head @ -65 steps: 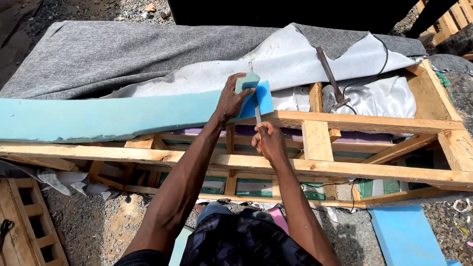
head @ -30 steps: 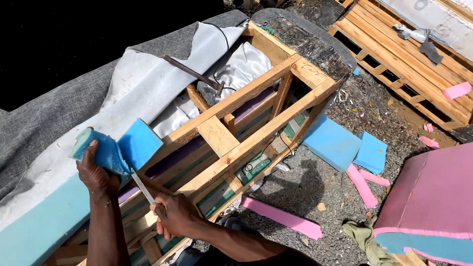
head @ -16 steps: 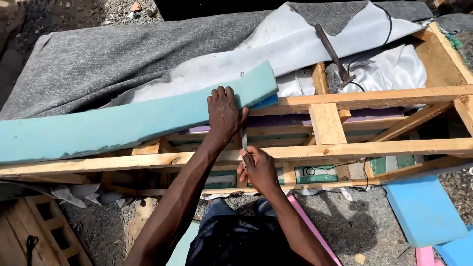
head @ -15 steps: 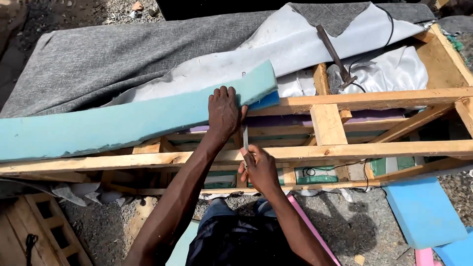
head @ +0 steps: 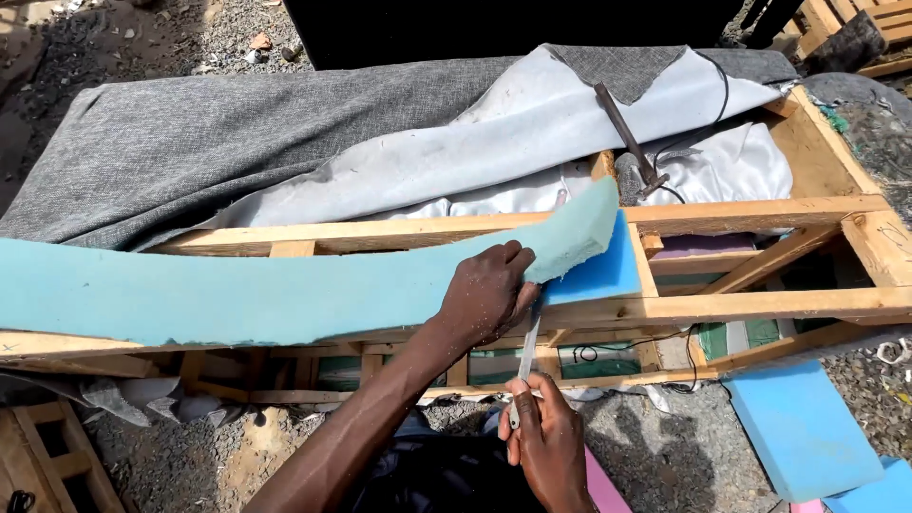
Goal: Cutting foam padding and attaching it to a wooden furniture frame
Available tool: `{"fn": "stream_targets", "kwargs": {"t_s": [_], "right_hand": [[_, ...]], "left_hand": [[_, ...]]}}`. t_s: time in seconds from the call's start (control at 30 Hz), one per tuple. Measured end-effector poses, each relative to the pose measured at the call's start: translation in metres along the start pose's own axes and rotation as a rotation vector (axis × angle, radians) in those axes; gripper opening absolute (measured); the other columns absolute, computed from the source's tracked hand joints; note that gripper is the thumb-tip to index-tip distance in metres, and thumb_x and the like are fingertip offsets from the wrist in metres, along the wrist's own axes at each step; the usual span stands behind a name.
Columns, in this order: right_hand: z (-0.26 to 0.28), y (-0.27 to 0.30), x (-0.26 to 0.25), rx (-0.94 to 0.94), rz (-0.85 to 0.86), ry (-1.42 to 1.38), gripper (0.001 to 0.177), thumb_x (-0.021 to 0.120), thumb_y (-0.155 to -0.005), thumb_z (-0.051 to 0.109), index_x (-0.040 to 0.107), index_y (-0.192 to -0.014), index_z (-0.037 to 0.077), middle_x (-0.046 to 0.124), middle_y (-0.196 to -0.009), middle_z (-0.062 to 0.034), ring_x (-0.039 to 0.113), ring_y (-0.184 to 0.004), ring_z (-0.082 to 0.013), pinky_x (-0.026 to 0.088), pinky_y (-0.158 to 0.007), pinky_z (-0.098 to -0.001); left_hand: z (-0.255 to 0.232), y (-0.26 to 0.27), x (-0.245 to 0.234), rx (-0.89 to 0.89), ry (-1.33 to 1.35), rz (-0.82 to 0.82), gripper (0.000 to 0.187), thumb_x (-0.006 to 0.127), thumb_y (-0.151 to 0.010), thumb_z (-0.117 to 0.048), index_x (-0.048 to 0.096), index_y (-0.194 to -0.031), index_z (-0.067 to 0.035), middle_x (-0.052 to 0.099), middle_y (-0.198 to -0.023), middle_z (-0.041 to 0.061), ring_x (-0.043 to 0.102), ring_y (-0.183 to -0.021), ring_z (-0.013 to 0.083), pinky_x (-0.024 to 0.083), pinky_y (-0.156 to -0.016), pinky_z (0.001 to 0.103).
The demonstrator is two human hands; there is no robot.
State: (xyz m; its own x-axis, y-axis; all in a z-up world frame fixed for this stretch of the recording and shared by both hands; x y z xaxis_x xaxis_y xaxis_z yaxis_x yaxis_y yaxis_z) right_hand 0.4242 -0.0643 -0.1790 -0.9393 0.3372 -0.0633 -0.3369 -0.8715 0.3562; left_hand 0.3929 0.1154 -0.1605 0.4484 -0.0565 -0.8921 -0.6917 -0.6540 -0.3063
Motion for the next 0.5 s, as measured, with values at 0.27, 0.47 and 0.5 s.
{"fn": "stream_targets", "kwargs": {"t_s": [0.27, 0.47, 0.5], "right_hand": [[-0.034, -0.007, -0.029, 0.168, -0.308, 0.280, 0.034, 0.044, -0.108, 0.032, 0.073, -0.107, 0.014, 0.063, -0.055, -0.0054, 0.057, -0.043, -0.0205, 0.047, -0.054, -0.0378], [-0.023, -0.048, -0.015, -0.172, -0.476, 0.194, 0.033, 0.042, -0.113, 0.013, 0.065, -0.117, -0.010, 0.061, -0.059, -0.0134, 0.057, -0.044, -0.0198, 0.047, -0.045, -0.0368], [-0.016, -0.030, 0.003, -0.145, -0.500, 0.187, 0.033, 0.042, -0.113, 0.013, 0.065, -0.117, -0.010, 0.061, -0.059, -0.0134, 0.057, -0.044, -0.0198, 0.047, -0.045, -0.0368]], "left_hand": [[-0.022, 0.014, 0.060, 0.069, 0.236, 0.005, 0.022, 0.053, -0.098, -0.027, 0.056, -0.095, -0.005, 0.056, -0.086, 0.015, 0.056, -0.068, 0.0397, 0.038, -0.047, 0.052], [-0.014, 0.012, 0.058, 0.062, 0.277, 0.027, 0.034, 0.051, -0.097, -0.028, 0.068, -0.114, -0.004, 0.067, -0.089, 0.014, 0.072, -0.078, 0.0340, 0.057, -0.064, 0.043], [-0.004, 0.009, 0.062, 0.076, 0.292, 0.057, 0.034, 0.051, -0.097, -0.028, 0.068, -0.114, -0.004, 0.067, -0.089, 0.014, 0.072, -0.078, 0.0340, 0.057, -0.064, 0.043]]}}
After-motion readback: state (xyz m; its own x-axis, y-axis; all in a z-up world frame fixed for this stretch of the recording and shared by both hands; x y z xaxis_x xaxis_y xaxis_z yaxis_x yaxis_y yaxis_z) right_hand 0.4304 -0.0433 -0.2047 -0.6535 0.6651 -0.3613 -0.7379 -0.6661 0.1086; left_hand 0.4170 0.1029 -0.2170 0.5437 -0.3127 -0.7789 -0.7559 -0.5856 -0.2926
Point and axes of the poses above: each hand's wrist, its own y-axis away from the middle knuckle, its own x-axis out of the palm, z = x × y, the point moved 10 cm from there along -y, towards the middle knuckle
